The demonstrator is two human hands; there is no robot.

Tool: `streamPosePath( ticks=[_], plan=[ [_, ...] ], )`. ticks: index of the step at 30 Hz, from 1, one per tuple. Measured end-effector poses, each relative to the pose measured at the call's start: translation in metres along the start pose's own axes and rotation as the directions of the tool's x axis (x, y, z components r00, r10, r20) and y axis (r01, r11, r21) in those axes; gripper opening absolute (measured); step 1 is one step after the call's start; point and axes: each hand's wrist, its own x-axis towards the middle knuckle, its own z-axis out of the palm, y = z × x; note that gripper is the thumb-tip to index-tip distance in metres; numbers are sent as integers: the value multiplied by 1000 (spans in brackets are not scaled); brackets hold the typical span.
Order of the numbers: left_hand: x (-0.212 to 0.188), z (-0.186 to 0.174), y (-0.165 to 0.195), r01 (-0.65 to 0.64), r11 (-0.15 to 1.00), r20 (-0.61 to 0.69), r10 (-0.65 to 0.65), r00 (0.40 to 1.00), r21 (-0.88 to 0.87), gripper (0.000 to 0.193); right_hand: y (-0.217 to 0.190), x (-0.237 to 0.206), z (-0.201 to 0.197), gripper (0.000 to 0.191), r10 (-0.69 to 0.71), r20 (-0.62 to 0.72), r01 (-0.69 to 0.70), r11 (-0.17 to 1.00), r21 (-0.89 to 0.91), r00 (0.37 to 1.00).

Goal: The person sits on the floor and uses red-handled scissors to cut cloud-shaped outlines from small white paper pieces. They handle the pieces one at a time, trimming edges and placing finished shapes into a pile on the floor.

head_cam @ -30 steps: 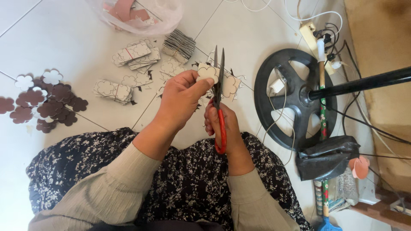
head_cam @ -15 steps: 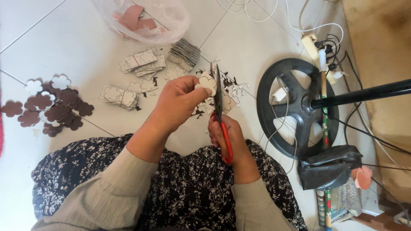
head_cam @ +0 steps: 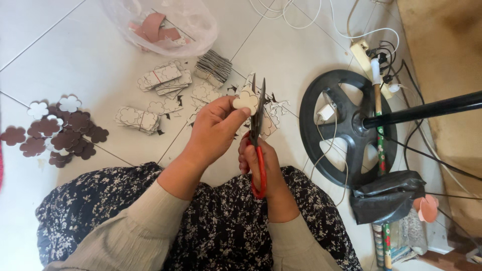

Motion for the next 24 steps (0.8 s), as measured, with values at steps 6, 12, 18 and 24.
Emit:
streamPosePath(
  ticks=[6,12,18,24],
  plan=[
    [-4,-2,11,-12,990,51,4,999,141,16,-2,-3,-6,58,3,27,-3,1000,4,1000],
    [-5,-3,14,-20,986,61,10,998,166,14,-8,-3,-8,58,33,21,-33,999,-18,999],
    [-5,-4,15,-53,980,60,42,997,190,13,-14,-3,-4,57,36,24,-36,999,-1,999],
    [-5,-6,15,-31,993,80,22,997,113,13,-12,-4,-7,60,34,28,-33,999,-39,999]
  ],
)
